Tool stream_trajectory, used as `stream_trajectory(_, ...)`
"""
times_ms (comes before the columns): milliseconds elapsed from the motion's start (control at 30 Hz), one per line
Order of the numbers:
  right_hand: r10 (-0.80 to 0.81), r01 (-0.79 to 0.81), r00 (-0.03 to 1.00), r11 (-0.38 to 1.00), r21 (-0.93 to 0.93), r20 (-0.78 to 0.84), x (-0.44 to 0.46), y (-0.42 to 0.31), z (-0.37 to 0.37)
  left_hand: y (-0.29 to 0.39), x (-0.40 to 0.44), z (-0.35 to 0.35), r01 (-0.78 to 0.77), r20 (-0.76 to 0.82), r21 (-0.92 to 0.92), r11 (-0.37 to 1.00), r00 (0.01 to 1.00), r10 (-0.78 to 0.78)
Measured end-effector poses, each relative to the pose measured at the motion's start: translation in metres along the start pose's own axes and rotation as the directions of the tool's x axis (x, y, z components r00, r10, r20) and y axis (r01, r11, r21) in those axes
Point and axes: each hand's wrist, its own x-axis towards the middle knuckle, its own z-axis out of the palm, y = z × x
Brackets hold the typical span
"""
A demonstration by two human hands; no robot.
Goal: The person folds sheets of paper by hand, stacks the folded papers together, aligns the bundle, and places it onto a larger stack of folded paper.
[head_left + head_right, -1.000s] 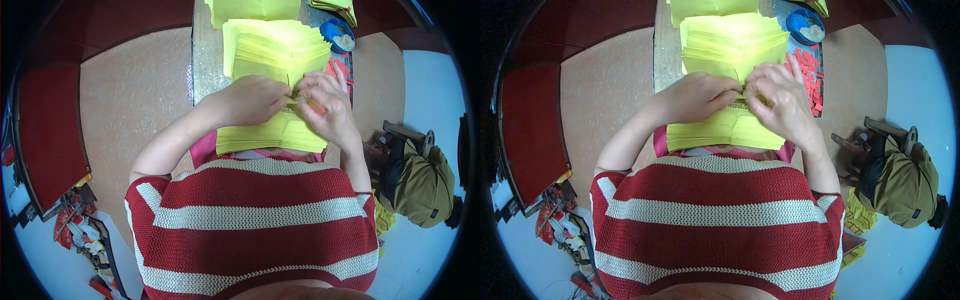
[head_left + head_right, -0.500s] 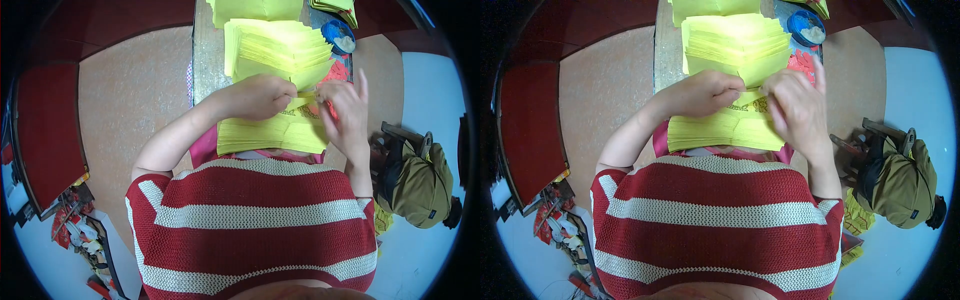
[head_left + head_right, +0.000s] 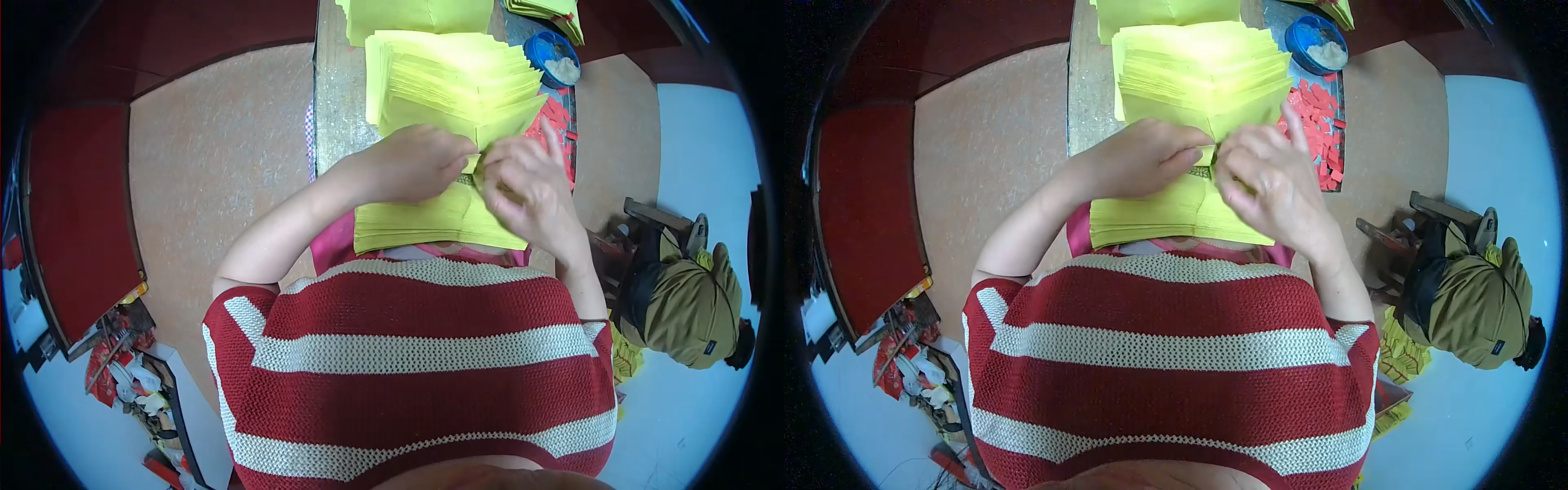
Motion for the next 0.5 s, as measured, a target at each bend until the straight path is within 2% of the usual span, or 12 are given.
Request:
stream_trajectory(33, 0.026, -0.026, 0.999, 0.999, 0.023, 0.038, -0.005, -0.003, 0.000, 0.002, 0.003, -0.005, -0.003, 0.002, -0.004, 1.000, 1.000, 0.003)
stream_trajectory(100, 0.051, -0.055, 0.996, 0.997, 0.045, 0.078, -0.008, -0.003, -0.004, 0.008, 0.009, -0.020, 0.184, 0.246, -0.150, 0.971, 0.959, -0.143)
stream_trajectory(133, 0.066, -0.069, 0.997, 0.996, 0.052, 0.049, -0.007, -0.003, -0.009, 0.005, 0.007, -0.015, 0.186, 0.247, -0.150, 0.971, 0.958, -0.146)
stream_trajectory(200, 0.066, -0.064, 0.997, 0.996, 0.061, -0.028, -0.002, -0.002, -0.010, -0.001, 0.003, -0.004, -0.022, 0.082, -0.180, 0.983, 0.996, 0.038)
stream_trajectory(333, 0.073, -0.062, 0.995, 0.987, 0.151, -0.071, 0.010, 0.009, -0.002, 0.004, 0.009, -0.006, -0.017, 0.118, -0.092, 0.996, 0.993, 0.027)
stream_trajectory(433, 0.016, -0.009, 0.993, 0.998, 0.060, -0.118, 0.006, 0.002, -0.017, -0.001, 0.012, -0.008, 0.022, 0.135, -0.164, 0.986, 0.991, 0.000)
stream_trajectory(500, -0.084, 0.078, 0.996, 0.969, -0.236, -0.015, 0.001, -0.013, -0.032, -0.008, 0.016, -0.007, -0.069, 0.015, -0.188, 0.980, 0.997, 0.073)
